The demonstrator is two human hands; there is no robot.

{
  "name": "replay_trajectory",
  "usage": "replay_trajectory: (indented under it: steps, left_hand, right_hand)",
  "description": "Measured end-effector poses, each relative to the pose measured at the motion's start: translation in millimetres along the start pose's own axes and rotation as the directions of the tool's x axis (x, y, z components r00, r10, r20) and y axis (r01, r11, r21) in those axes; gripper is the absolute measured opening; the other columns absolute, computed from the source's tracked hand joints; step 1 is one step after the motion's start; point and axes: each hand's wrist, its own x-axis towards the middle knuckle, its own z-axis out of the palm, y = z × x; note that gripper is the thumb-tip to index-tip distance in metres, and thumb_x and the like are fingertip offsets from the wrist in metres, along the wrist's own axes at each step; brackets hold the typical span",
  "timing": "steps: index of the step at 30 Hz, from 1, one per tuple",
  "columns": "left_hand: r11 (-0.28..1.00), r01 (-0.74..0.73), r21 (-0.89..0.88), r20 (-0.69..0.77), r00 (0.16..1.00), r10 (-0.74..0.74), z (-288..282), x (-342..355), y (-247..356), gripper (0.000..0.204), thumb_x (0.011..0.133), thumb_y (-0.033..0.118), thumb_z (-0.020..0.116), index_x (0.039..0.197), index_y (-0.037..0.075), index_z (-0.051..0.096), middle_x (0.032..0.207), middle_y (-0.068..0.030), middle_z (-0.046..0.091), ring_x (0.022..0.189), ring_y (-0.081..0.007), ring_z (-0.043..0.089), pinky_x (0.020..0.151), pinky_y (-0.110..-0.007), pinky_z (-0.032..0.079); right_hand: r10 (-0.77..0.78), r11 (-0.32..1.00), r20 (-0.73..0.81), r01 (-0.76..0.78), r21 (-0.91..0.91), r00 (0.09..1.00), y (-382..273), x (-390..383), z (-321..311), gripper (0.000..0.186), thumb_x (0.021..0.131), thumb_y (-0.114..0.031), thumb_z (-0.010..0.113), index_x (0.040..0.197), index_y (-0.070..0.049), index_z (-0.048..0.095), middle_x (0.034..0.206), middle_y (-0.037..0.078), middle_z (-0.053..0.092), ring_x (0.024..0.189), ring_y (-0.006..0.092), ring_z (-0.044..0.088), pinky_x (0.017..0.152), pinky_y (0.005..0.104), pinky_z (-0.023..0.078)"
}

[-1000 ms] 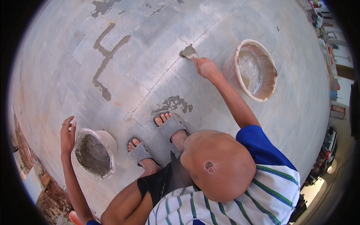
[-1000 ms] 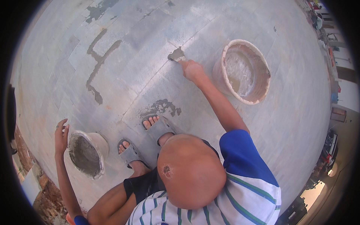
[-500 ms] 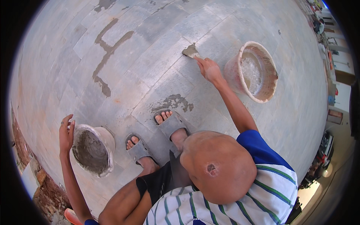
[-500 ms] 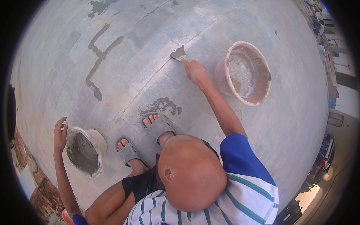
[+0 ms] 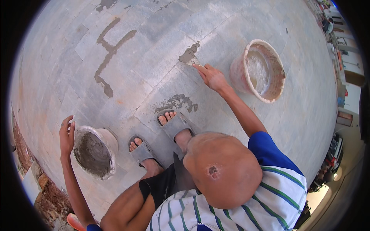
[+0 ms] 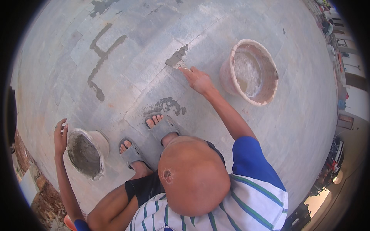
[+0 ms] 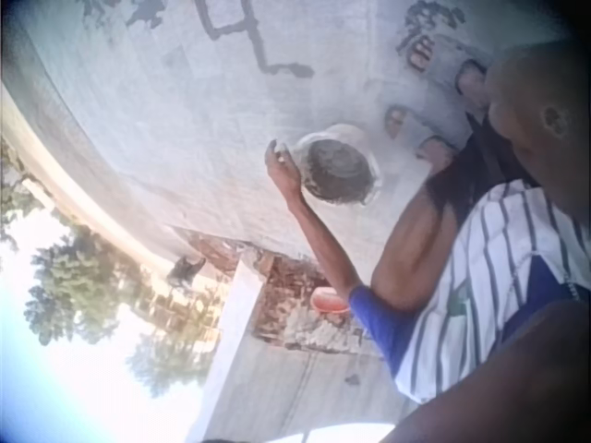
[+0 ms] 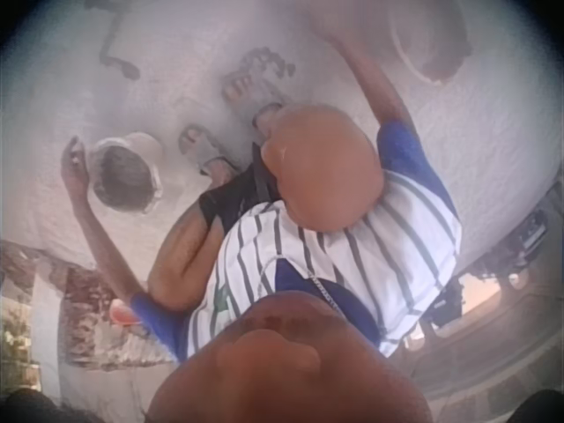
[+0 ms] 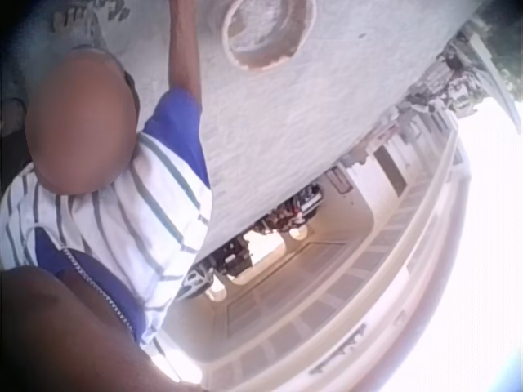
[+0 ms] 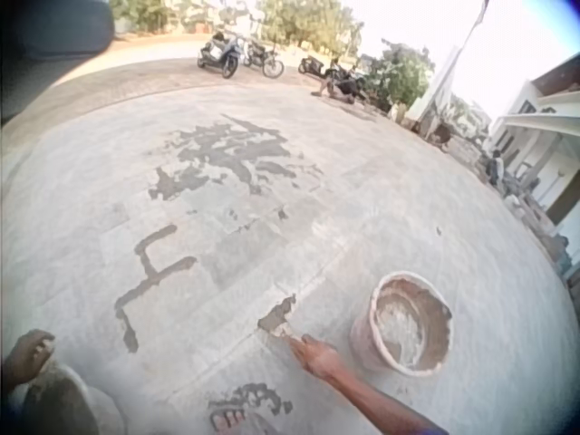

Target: The person uses a sponge to wipe a wet cement mixture along a tiled floor seam, repeatedly dipping the sponge into a bucket. Later, they use a trowel to spread cement into floor joints and smooth the surface. The person also carries a bucket across the area and places it down before continuing to apply cement.

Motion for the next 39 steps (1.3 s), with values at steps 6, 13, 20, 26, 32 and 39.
replay_trajectory:
  steps: [6, 13, 20, 26, 32, 39]
  left_hand:
    - [0.999, -0.036, 0.02, 0.021, 0.999, 0.036, -7, 1, 23, 0.034, 0.097, 0.025, 0.047, 0.125, 0.007, 0.053, 0.123, -0.0109, 0.056, 0.101, -0.0241, 0.056, 0.078, -0.034, 0.046]
    - [0.999, -0.019, -0.031, -0.018, 1.0, 0.019, -4, 2, 20, 0.034, 0.097, 0.025, 0.047, 0.125, 0.007, 0.053, 0.123, -0.0103, 0.057, 0.099, -0.0232, 0.057, 0.079, -0.034, 0.046]
    - [0.998, -0.058, -0.021, -0.017, 0.998, 0.057, -5, 7, 29, 0.034, 0.097, 0.025, 0.048, 0.126, 0.008, 0.053, 0.124, -0.0105, 0.056, 0.1, -0.0237, 0.057, 0.08, -0.035, 0.046]
    - [0.999, -0.044, -0.005, 0.032, 0.998, 0.045, -1, 13, 43, 0.034, 0.097, 0.025, 0.048, 0.126, 0.008, 0.053, 0.124, -0.0107, 0.056, 0.102, -0.0245, 0.057, 0.081, -0.035, 0.047]
    - [0.997, -0.052, -0.063, -0.019, 0.999, 0.051, -4, 8, 33, 0.034, 0.096, 0.025, 0.048, 0.126, 0.007, 0.053, 0.123, -0.0106, 0.057, 0.103, -0.0249, 0.057, 0.082, -0.035, 0.047]
    - [0.997, -0.056, -0.046, 0.015, 0.998, 0.057, 0, 11, 37, 0.035, 0.097, 0.025, 0.048, 0.126, 0.007, 0.053, 0.123, -0.0109, 0.057, 0.103, -0.0243, 0.057, 0.082, -0.035, 0.046]
  right_hand:
    - [-0.009, 1.0, -0.005, 0.009, -0.029, 1.0, 4, 4, 32, 0.032, 0.091, -0.022, 0.052, 0.123, -0.025, 0.056, 0.085, 0.015, 0.058, 0.071, 0.0351, 0.061, 0.063, 0.0443, 0.05]
    - [0.033, 0.999, -0.008, -0.033, 0.007, 0.999, -8, 1, 11, 0.035, 0.091, -0.02, 0.05, 0.125, -0.022, 0.054, 0.087, 0.016, 0.058, 0.071, 0.0358, 0.062, 0.062, 0.0469, 0.05]
    - [0.069, 0.994, 0.097, -0.06, -0.095, 0.993, -20, -11, 31, 0.05, 0.081, -0.008, 0.053, 0.13, -0.018, 0.048, 0.091, 0.019, 0.056, 0.073, 0.0359, 0.061, 0.063, 0.0462, 0.05]
    - [0.052, 0.998, 0.086, -0.054, 0.013, 0.995, -41, -7, 39, 0.047, 0.085, -0.011, 0.048, 0.131, -0.021, 0.048, 0.095, 0.019, 0.055, 0.076, 0.0363, 0.061, 0.066, 0.045, 0.05]
    - [0.084, 0.992, 0.197, -0.063, -0.107, 0.977, -26, -18, 41, 0.05, 0.086, -0.012, 0.048, 0.134, -0.026, 0.044, 0.1, 0.019, 0.056, 0.081, 0.0356, 0.063, 0.068, 0.0444, 0.05]
    - [-0.004, 0.999, 0.141, 0.009, -0.038, 0.99, -21, -7, 54, 0.05, 0.085, -0.012, 0.05, 0.134, -0.023, 0.045, 0.096, 0.017, 0.057, 0.078, 0.0335, 0.063, 0.069, 0.0433, 0.051]
